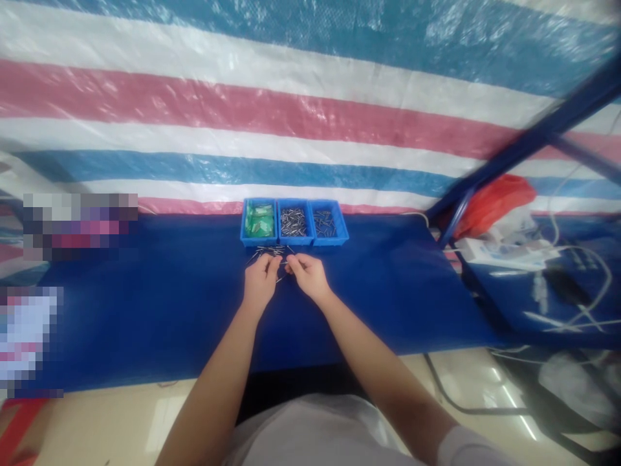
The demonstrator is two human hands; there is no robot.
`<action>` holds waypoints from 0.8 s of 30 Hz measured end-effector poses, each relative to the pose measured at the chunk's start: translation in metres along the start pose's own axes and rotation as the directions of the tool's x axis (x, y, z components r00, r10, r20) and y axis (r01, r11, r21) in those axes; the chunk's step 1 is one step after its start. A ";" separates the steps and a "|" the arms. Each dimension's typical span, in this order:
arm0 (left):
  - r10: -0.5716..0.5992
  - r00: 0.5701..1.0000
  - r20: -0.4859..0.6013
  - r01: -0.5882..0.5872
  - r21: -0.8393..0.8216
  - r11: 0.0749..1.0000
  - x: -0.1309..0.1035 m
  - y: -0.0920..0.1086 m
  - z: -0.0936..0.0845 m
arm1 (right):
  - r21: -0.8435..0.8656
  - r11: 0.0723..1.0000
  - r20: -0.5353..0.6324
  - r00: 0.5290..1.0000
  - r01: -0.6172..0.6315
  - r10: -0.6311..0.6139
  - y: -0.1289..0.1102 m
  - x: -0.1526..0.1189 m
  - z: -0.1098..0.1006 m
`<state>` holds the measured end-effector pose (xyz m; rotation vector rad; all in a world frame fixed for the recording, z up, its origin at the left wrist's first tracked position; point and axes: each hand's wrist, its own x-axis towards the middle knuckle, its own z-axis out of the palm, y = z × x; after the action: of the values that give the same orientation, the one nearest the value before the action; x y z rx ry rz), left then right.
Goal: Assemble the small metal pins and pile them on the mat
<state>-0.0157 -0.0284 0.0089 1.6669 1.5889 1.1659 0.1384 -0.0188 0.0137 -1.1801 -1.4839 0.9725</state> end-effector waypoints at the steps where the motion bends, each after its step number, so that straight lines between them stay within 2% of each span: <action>1: 0.004 1.000 -0.006 -0.004 0.000 1.000 0.000 0.000 0.000 | 0.004 1.000 -0.011 1.000 0.002 -0.002 0.001 0.000 0.000; 6: 0.018 1.000 -0.020 -0.018 -0.007 1.000 0.000 -0.001 0.000 | 0.073 0.995 -0.060 0.996 0.067 -0.063 0.003 0.000 0.003; 15: -0.044 0.995 -0.093 0.039 -0.052 0.998 0.000 -0.002 0.000 | 0.048 0.983 0.013 0.984 0.175 -0.176 0.002 -0.001 0.001; 24: -0.058 0.998 -0.032 0.053 -0.132 0.990 0.000 -0.001 0.000 | -0.020 0.999 -0.073 0.997 0.033 -0.035 0.001 0.000 0.000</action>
<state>-0.0158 -0.0282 0.0080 1.5168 1.5351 1.2498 0.1383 -0.0190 0.0131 -1.1880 -1.4527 0.8849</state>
